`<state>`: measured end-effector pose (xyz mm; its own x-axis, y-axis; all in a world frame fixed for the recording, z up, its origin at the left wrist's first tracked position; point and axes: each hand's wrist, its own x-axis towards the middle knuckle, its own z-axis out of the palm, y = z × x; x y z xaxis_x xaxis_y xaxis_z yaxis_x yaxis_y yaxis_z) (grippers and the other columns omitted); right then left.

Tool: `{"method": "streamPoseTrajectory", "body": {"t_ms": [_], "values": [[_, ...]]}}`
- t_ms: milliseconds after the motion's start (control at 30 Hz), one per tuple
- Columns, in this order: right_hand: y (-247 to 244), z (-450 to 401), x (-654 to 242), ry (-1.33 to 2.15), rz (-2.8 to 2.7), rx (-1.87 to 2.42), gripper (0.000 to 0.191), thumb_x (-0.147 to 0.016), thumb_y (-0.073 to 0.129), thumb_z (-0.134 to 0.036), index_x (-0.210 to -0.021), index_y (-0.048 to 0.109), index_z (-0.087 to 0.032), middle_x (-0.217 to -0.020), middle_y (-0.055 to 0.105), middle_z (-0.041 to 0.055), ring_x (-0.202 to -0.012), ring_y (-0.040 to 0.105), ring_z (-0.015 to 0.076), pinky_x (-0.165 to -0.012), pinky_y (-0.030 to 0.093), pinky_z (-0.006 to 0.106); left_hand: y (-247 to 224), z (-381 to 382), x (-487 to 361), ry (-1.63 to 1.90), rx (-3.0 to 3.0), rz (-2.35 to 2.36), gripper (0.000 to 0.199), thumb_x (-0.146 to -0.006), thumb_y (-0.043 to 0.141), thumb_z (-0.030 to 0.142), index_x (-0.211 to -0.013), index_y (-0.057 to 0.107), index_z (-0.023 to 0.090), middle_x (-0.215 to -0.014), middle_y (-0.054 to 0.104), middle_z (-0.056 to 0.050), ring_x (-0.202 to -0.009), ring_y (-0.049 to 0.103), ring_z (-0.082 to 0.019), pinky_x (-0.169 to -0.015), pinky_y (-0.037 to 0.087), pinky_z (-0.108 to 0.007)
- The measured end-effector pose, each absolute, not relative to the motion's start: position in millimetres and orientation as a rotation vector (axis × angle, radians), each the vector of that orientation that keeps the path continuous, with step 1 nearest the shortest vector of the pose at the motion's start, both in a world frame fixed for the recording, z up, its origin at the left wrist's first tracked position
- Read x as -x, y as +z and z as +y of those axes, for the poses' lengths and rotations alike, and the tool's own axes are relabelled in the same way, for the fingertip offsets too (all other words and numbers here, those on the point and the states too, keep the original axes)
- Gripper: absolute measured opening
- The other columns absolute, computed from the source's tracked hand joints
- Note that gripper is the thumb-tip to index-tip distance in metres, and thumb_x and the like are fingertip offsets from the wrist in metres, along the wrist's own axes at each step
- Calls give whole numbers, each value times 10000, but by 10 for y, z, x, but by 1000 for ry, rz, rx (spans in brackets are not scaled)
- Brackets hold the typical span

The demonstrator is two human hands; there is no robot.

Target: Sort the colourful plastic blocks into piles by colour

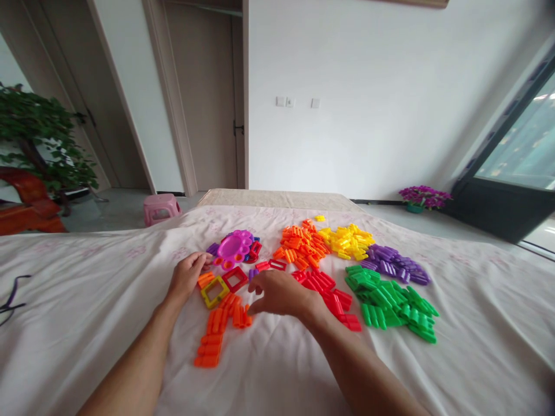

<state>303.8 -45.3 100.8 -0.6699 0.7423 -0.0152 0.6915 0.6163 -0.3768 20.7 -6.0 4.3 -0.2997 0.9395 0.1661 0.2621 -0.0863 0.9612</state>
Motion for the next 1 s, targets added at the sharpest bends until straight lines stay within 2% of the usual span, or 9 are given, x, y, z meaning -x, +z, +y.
{"method": "streamPoseTrajectory", "body": {"t_ms": [67, 133, 267, 400, 533, 633, 800, 900, 1000], "values": [[947, -542, -2948, 524, -2799, 1180, 480, -683, 784, -531, -1046, 710, -225, -1026, 718, 52, -938, 659, 241, -727, 467, 293, 25, -43, -194, 1426, -1328, 1583, 450, -802, 567, 507, -1009, 686, 125, -940, 736, -107, -775, 682, -209, -723, 562, -322], [912, -609, -2884, 479, -2870, 1175, 488, -710, 757, -547, -1058, 695, -211, -1068, 703, 77, -966, 657, 265, -725, 477, 311, 12, -29, -185, 1428, -1336, 1588, 453, -800, 568, 509, -1004, 687, 123, -931, 737, -104, -755, 678, -205, -719, 558, -319], [909, -640, -2859, 408, -2893, 1144, 417, -774, 721, -469, -1075, 676, -185, -1098, 691, 102, -981, 656, 271, -722, 473, 310, 19, -32, -197, 1424, -1339, 1587, 439, -795, 572, 504, -985, 691, 127, -900, 740, -95, -739, 678, -202, -710, 554, -310], [994, -524, -3000, 447, -2783, 1203, 437, -751, 744, -396, -1144, 663, -223, -1027, 713, 57, -930, 664, 233, -700, 443, 276, 35, -47, -210, 1419, -1324, 1586, 435, -795, 566, 507, -975, 689, 131, -867, 742, -89, -747, 684, -206, -698, 554, -305], [1115, -328, -3269, 371, -2602, 1407, 310, -798, 662, -299, -1095, 678, -213, -963, 720, 50, -871, 670, 197, -674, 408, 252, 24, -34, -193, 1411, -1324, 1604, 438, -785, 575, 506, -978, 692, 131, -877, 744, -88, -779, 693, -217, -719, 556, -310], [1132, -149, -3506, 239, -2418, 1650, 271, -825, 613, -274, -1073, 676, -188, -992, 720, 82, -892, 672, 214, -677, 405, 264, 14, -25, -188, 1405, -1329, 1591, 443, -790, 573, 503, -995, 688, 128, -869, 746, -87, -767, 693, -215, -707, 555, -305], [1066, 98, -3768, 66, -2084, 1931, 421, -850, 581, -216, -1267, 583, -155, -1083, 709, 126, -1001, 655, 244, -754, 429, 295, 14, -22, -200, 1418, -1334, 1571, 427, -796, 568, 495, -981, 685, 128, -867, 748, -90, -767, 693, -214, -702, 554, -299], [1029, 104, -3704, 121, -2112, 1783, 430, -869, 574, -214, -1297, 573, -184, -1126, 704, 100, -1023, 647, 219, -796, 436, 283, 10, -16, -195, 1416, -1343, 1572, 427, -797, 572, 498, -980, 689, 130, -877, 751, -92, -784, 694, -214, -718, 554, -299], [963, -1, -3473, 284, -2342, 1515, 293, -879, 571, -206, -1155, 669, -216, -1087, 715, 60, -993, 648, 189, -803, 439, 258, -3, -15, -179, 1415, -1349, 1579, 445, -798, 570, 515, -991, 691, 133, -888, 753, -95, -775, 694, -215, -708, 552, -301]]}}
